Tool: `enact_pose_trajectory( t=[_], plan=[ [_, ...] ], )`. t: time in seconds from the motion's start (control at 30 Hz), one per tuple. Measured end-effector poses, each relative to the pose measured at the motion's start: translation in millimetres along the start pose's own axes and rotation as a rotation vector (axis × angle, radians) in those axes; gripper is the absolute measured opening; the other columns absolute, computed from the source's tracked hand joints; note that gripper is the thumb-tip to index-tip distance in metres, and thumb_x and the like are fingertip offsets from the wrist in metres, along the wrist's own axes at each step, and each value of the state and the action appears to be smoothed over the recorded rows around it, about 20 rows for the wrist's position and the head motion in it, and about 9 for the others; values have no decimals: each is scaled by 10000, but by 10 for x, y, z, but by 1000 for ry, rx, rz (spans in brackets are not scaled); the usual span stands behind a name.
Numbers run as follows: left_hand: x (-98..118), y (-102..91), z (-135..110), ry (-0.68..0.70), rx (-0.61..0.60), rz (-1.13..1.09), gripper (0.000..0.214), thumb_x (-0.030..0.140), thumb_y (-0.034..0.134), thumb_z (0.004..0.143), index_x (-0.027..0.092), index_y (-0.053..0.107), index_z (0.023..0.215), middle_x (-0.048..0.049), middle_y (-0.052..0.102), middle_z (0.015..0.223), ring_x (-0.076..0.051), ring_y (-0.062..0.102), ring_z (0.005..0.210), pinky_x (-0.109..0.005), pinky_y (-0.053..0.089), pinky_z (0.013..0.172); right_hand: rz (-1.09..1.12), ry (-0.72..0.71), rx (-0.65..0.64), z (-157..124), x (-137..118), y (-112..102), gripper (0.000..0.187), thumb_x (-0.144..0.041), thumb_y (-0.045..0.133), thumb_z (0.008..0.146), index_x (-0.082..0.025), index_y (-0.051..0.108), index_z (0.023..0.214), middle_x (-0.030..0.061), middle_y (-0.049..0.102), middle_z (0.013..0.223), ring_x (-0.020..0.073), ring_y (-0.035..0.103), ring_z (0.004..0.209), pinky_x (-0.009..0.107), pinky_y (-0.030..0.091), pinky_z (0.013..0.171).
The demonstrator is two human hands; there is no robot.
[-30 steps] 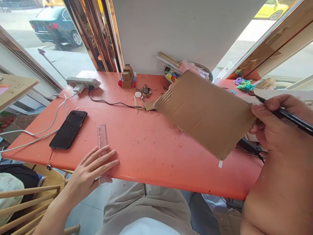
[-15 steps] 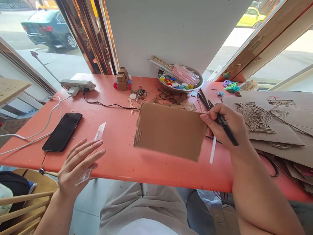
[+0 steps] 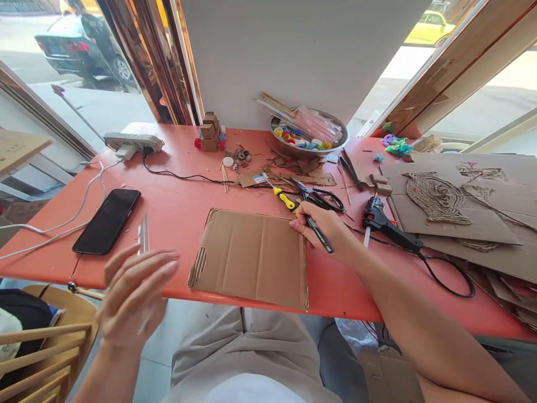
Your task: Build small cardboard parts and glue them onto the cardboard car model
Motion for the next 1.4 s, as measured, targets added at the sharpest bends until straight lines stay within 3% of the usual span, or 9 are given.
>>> enact_pose_trajectory(
  t=[0.2, 0.27, 0.4, 0.63, 0.8, 1.07, 1.17, 1.23, 1.4],
  plan=[
    [475, 443, 283, 182, -91, 126, 352, 335, 652, 1033, 353, 693, 1383, -11, 767, 1015, -163, 706, 973, -337, 484, 1009, -155, -90, 98, -104, -203, -70, 529, -697, 653, 928, -281, 390, 734, 15, 619, 697, 181, 524, 604, 314, 424, 612],
    [624, 500, 357, 306, -15, 182, 298, 181, 609, 1044, 283, 720, 1302, 14, 749, 931, -118, 666, 861, -283, 467, 932, -11, -84, -20, -139, -279, 22, 596, -793, 627, 903, -282, 368, 741, 12, 633, 699, 180, 559, 617, 318, 467, 625],
    [931, 744, 389, 592, -74, 133, 248, 126, 575, 1047, 224, 734, 1210, 13, 742, 942, -151, 656, 921, -312, 489, 980, 222, -75, -329, -205, -425, 365, 629, -863, 605, 869, -275, 400, 782, 0, 640, 730, 175, 587, 686, 299, 491, 623],
    [997, 1166, 435, 544, -302, 175, 255, 169, 581, 1049, 177, 732, 1254, -90, 769, 1075, -245, 674, 1084, -417, 528, 997, 538, 152, -450, -29, -352, 651, 457, -482, 796, 757, -273, 394, 819, -24, 691, 744, 192, 715, 818, 270, 519, 671],
    [1010, 1207, 418, 546, -296, 49, 293, 150, 622, 1026, 174, 726, 1298, -92, 770, 1124, -220, 703, 1123, -357, 534, 1005, 373, 63, -511, 110, -395, 688, 337, -344, 702, 758, -278, 374, 792, -36, 682, 692, 157, 657, 666, 265, 516, 612],
    [849, 721, 326, 505, -6, -135, 286, 123, 523, 1076, 221, 782, 1005, 2, 829, 1017, -130, 730, 1098, -288, 534, 1130, -118, -164, -208, 123, -553, 431, 136, -242, 516, 813, -271, 397, 754, -44, 535, 623, 144, 505, 575, 261, 375, 577],
    [596, 661, 250, 332, -35, -69, 276, 179, 525, 1085, 231, 781, 995, -11, 843, 989, -148, 759, 992, -324, 584, 1077, -173, -135, -154, 115, -483, 305, 97, -285, 513, 825, -273, 434, 769, -30, 542, 622, 164, 510, 569, 277, 363, 567],
    [441, 690, 171, 222, -112, 11, 232, 238, 559, 1075, 216, 783, 1132, -76, 847, 1151, -205, 765, 1142, -383, 582, 1112, -190, -131, -80, 118, -430, 178, 109, -307, 511, 817, -280, 417, 766, -7, 580, 646, 193, 567, 607, 293, 393, 589],
    [260, 815, -11, 51, -277, 230, 495, 470, 551, 1067, 224, 661, 1482, -208, 685, 1516, -416, 649, 1406, -720, 504, 1153, -219, -141, 112, 102, -322, -155, 183, -258, 540, 794, -291, 362, 768, 68, 733, 812, 272, 719, 782, 349, 491, 702]
  ],
)
Point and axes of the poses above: each hand's wrist, its own z-axis towards the middle knuckle, its own y-axis out of the palm, x = y × z, the point moved 7 cm from there along z, towards the middle knuckle
